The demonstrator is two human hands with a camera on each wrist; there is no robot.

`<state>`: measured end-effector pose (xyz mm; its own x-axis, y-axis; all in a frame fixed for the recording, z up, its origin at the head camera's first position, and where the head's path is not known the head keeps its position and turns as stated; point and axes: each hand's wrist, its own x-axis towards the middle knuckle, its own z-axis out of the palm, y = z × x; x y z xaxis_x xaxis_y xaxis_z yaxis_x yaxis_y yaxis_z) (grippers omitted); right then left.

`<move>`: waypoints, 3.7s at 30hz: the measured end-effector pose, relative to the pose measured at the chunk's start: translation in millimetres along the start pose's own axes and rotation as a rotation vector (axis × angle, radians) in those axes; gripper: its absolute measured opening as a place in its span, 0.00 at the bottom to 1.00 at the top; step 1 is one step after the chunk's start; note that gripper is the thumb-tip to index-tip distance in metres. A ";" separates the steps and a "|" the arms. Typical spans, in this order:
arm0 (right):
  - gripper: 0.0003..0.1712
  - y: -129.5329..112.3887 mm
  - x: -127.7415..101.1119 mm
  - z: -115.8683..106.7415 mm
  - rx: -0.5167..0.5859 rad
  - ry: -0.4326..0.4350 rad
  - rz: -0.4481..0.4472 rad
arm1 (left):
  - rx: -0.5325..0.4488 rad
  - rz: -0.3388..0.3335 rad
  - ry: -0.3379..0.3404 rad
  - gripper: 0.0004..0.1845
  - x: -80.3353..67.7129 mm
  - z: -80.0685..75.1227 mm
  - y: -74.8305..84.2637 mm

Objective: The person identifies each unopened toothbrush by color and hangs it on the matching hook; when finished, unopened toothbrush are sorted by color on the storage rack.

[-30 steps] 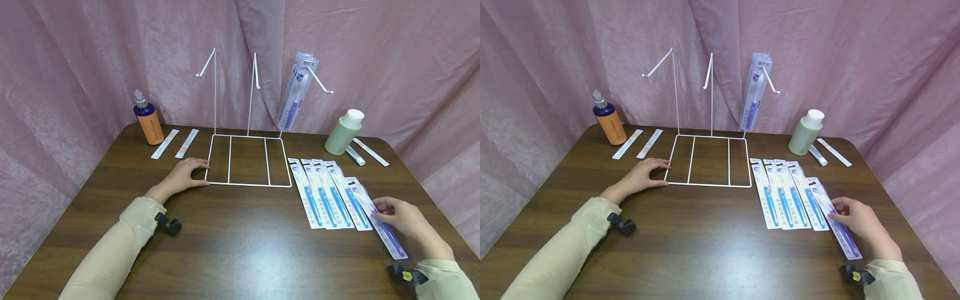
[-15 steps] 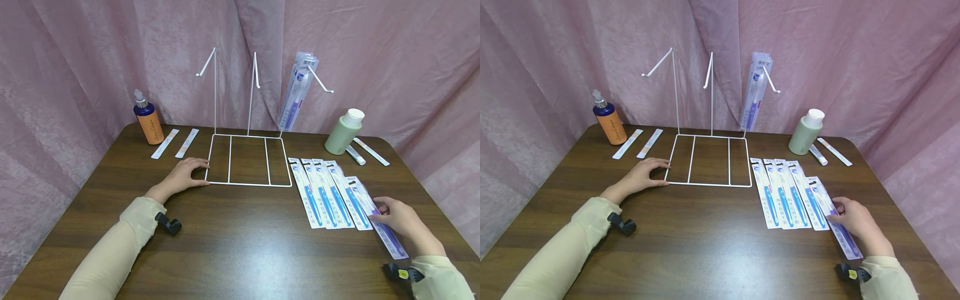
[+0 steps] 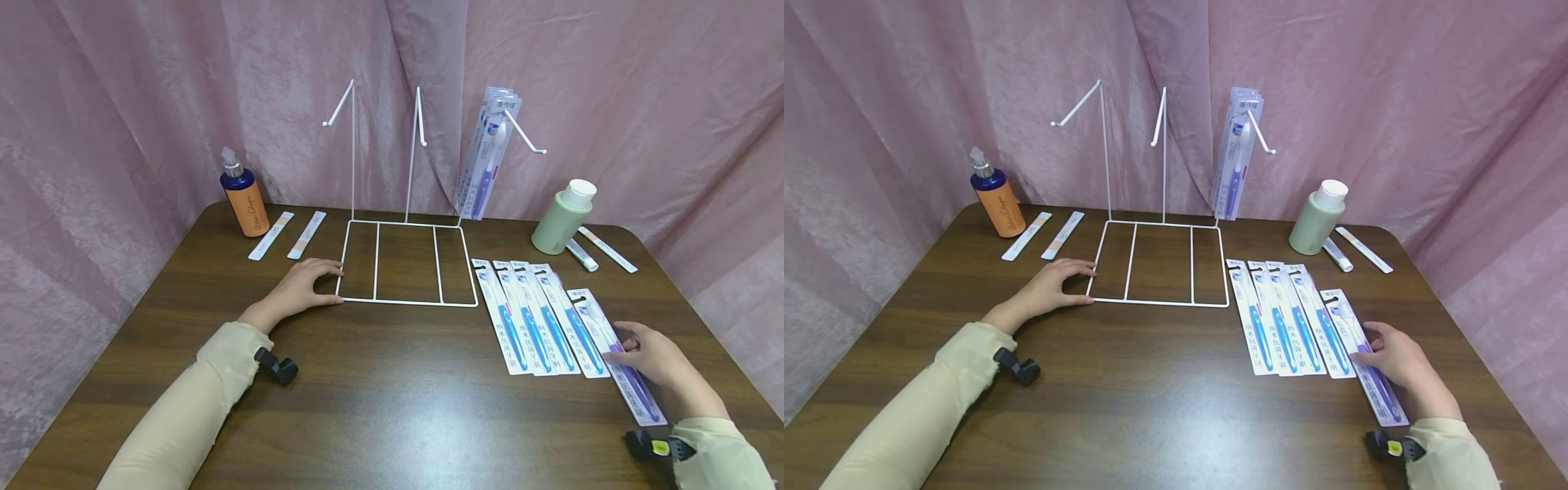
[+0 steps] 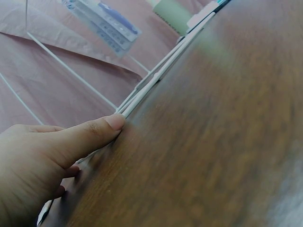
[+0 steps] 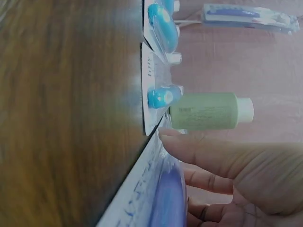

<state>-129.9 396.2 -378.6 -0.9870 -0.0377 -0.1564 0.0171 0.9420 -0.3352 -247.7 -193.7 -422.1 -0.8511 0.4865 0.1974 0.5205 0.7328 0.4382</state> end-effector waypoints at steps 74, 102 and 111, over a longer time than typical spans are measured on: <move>0.33 -153.5 27.7 -76.8 0.303 0.653 -0.210 | 0.000 0.007 0.008 0.30 -0.5 -0.1 1.2; 0.31 -178.8 25.4 -62.4 0.395 0.749 -0.381 | 0.011 0.003 0.019 0.30 -1.4 3.2 3.0; 0.31 -182.5 28.5 -56.9 0.389 0.753 -0.420 | 0.015 -0.004 0.016 0.30 -0.6 1.9 2.8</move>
<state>-170.3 242.2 -269.0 -0.7660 0.0043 0.6428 -0.4453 0.7176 -0.5355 -245.7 -191.0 -422.6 -0.8543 0.4755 0.2100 0.5177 0.7419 0.4260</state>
